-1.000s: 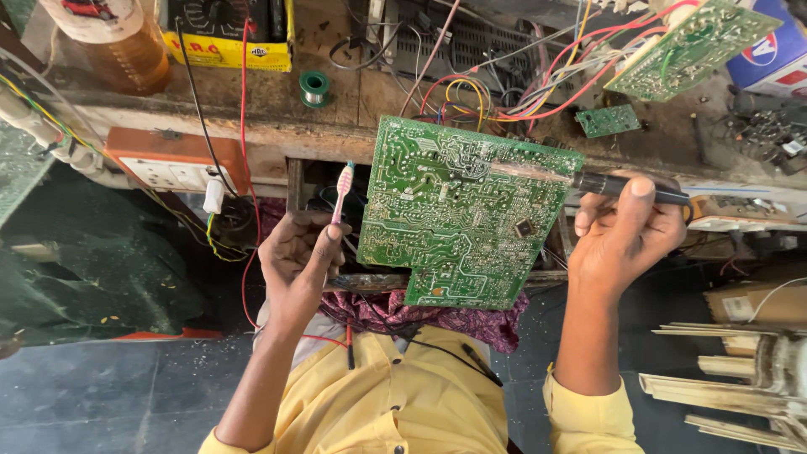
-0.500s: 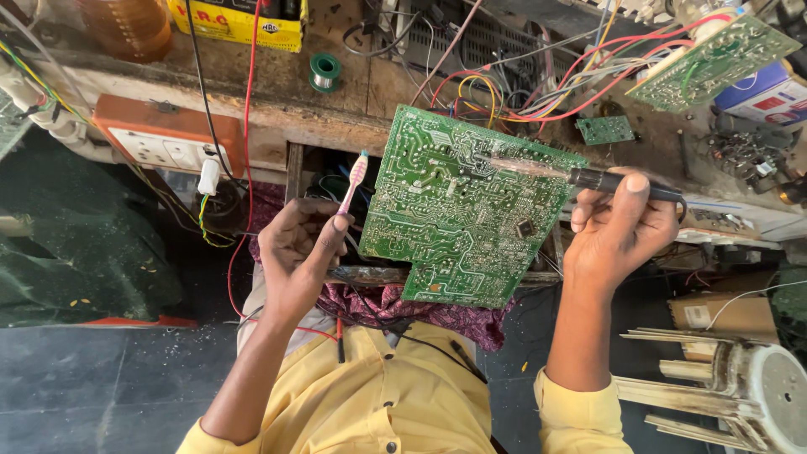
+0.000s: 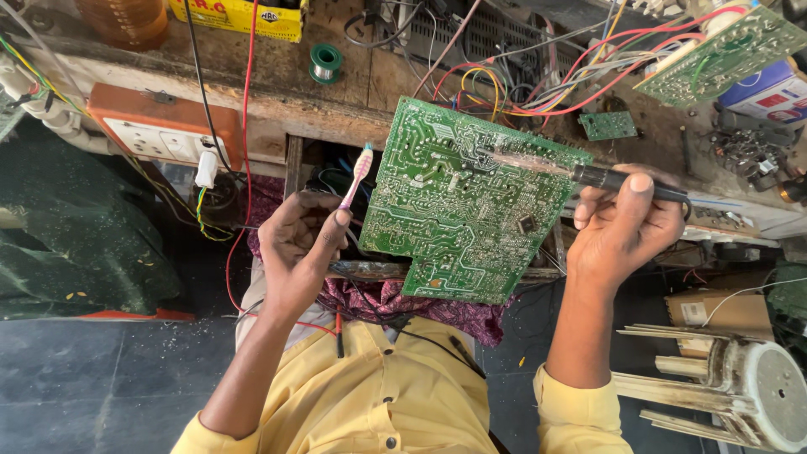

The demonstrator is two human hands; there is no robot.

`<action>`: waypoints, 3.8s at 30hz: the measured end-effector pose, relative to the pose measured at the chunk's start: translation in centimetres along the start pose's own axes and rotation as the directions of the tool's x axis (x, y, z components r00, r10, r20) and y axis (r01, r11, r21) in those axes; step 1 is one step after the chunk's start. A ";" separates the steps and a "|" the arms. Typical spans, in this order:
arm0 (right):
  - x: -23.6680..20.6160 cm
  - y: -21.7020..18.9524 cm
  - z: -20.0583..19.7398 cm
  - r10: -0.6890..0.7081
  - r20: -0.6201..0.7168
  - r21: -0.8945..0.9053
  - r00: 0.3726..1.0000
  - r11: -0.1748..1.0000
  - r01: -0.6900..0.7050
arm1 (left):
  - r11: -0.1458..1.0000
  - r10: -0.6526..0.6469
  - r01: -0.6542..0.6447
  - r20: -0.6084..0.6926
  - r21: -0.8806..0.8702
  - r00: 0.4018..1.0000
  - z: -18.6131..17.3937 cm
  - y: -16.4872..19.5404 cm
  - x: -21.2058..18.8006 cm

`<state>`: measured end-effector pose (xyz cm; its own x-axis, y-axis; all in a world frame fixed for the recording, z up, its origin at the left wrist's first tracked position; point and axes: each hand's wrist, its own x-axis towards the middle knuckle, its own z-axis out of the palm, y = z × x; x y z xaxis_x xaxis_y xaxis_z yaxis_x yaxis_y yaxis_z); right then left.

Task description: The person holds a large green circuit board on a cluttered workbench and solders components on it, holding a soldering iron in one hand and a toothbrush-style flux brush in the other, working across different areas of the board throughout the clip.

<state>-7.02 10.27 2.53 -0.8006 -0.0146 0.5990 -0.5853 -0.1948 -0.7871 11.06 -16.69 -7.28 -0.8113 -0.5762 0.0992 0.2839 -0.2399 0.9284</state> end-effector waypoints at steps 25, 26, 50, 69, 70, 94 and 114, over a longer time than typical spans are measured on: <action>1.1 -1.1 -0.4 -0.007 0.094 -0.026 0.996 1.000 0.010 | 0.707 0.395 -0.513 0.330 0.487 0.857 6.6 8.6 5.4; 1.2 -1.1 -0.4 -0.005 0.095 -0.027 0.995 1.000 0.007 | 0.687 0.409 -0.535 0.347 0.492 0.844 6.9 8.6 5.6; 1.6 -0.2 -11.7 0.040 -0.334 0.167 0.942 0.986 0.018 | 0.536 0.315 -0.495 0.382 0.684 0.869 8.3 9.1 2.9; 4.0 11.2 -22.6 0.208 -0.640 0.184 0.739 0.976 -0.115 | 0.953 0.245 -0.216 -0.123 0.212 0.962 9.0 -0.9 -0.5; 4.1 10.5 -22.9 0.198 -0.633 0.185 0.748 0.977 -0.102 | 0.961 0.230 -0.203 -0.133 0.189 0.964 9.3 -1.1 -0.4; 4.1 -2.1 1.0 0.081 0.068 -0.024 0.994 0.997 -0.080 | 0.993 0.122 -0.122 -0.001 -0.008 0.993 1.5 0.5 0.6; 5.0 -0.8 0.8 0.102 0.151 -0.006 0.983 0.995 -0.102 | 0.992 0.119 -0.119 -0.010 -0.039 0.993 0.6 -0.5 0.5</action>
<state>-10.43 9.56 6.24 -0.8275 -0.1822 0.5311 -0.5013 -0.1865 -0.8449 10.22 -16.41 -7.47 -0.7668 -0.6083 0.2050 0.3980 -0.2000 0.8953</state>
